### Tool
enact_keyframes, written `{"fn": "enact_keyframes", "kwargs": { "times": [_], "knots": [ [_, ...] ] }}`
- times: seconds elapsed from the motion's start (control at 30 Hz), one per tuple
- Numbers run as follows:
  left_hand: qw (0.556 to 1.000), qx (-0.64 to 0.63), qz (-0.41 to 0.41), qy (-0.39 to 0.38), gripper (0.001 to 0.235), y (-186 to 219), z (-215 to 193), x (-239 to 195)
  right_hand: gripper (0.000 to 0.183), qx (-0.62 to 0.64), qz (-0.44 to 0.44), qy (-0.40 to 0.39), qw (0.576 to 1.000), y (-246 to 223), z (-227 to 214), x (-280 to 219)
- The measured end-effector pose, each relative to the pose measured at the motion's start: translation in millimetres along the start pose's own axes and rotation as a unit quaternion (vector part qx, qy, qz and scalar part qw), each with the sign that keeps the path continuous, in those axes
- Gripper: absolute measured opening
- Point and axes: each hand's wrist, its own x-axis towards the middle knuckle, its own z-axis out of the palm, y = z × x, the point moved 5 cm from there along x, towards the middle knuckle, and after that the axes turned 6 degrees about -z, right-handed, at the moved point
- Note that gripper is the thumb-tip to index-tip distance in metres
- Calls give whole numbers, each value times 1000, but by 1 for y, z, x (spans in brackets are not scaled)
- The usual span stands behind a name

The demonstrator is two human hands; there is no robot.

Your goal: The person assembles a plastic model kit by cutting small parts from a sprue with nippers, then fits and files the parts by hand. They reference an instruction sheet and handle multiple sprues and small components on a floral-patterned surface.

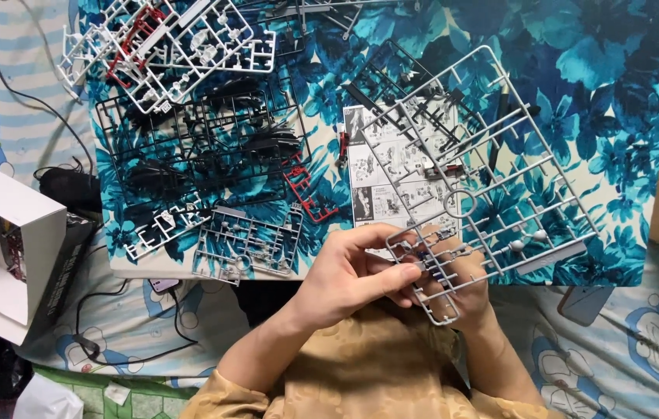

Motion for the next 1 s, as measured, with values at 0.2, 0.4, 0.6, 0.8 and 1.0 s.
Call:
{"fn": "enact_keyframes", "kwargs": {
  "times": [0.2, 0.4, 0.6, 0.8, 1.0],
  "knots": [
    [1000, -9, -5, -8, 29, -4, 0, -1, 16, -40, -136, -35, 989, 20, 1, -23],
    [1000, -16, -5, -7, 30, -2, 3, -3, 23, 10, -60, 9, 998, 24, 5, -34],
    [1000, -19, -3, -4, 28, 2, 5, -4, 44, 86, 63, 43, 993, 51, 8, -55],
    [1000, -13, -7, 0, 28, 1, 4, -4, 42, -21, -9, 42, 999, 41, 4, -41],
    [1000, -8, -7, 8, 28, -3, -1, -2, 40, -55, -25, 22, 998, 14, -2, -20]
  ]
}}
